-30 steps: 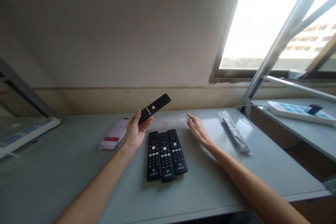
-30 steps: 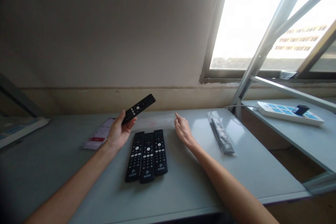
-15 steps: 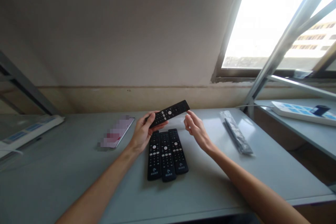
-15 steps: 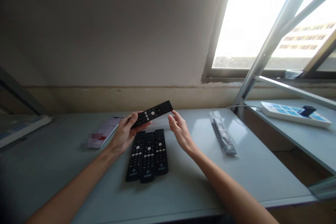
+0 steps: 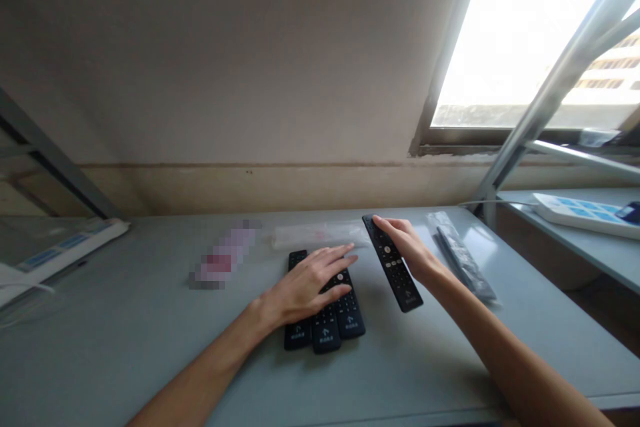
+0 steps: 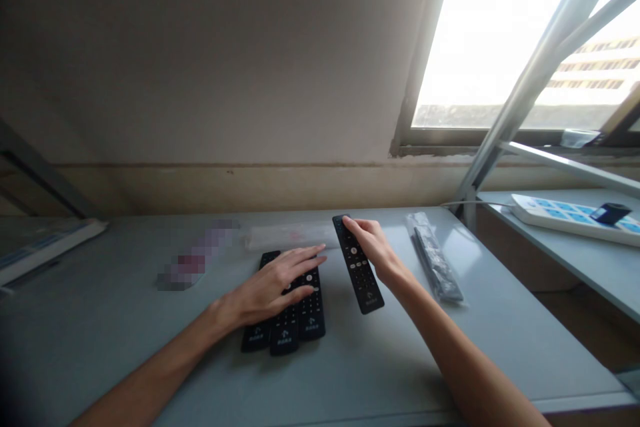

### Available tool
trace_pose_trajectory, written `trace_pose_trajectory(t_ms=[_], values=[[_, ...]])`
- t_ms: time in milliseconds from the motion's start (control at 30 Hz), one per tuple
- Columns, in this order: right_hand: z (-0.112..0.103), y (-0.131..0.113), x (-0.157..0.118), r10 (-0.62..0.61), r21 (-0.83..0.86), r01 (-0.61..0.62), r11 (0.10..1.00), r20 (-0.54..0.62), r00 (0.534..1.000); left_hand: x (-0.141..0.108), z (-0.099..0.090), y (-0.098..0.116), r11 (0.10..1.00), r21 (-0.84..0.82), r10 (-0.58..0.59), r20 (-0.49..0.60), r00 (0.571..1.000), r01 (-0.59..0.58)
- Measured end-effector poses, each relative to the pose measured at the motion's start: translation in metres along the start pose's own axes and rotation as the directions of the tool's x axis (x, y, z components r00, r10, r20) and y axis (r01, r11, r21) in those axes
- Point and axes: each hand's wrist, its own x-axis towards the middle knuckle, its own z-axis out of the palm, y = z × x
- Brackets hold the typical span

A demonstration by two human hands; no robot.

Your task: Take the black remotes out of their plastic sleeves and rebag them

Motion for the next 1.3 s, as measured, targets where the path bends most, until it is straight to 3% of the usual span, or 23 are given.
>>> trace_pose_trajectory(t_ms=[167,267,400,900,1300], values=[[-0.007,-0.005,0.001,-0.038,-0.293,0.087,0.952,0.169,0.985,-0.002,0.004,-0.003,0.999,0.044,0.008,0.082,0.997,-0.012],[-0.006,0.0,0.001,0.064,-0.397,0.07,0.915,0.315,0.947,-0.003,0.004,-0.006,1.0,0.031,-0.003,0.097,0.995,0.0],[-0.002,0.009,0.0,0.196,-0.429,-0.02,0.903,0.37,0.908,-0.002,0.006,-0.008,1.0,0.001,-0.015,0.109,0.994,0.015],[-0.003,0.039,0.012,0.156,-0.5,0.011,0.866,0.29,0.944,-0.001,0.007,-0.009,0.998,0.025,0.057,0.064,0.996,-0.059],[0.004,0.04,0.01,0.107,-0.512,0.018,0.859,0.215,0.971,-0.001,0.009,-0.008,0.998,0.035,0.056,0.016,0.998,-0.057]])
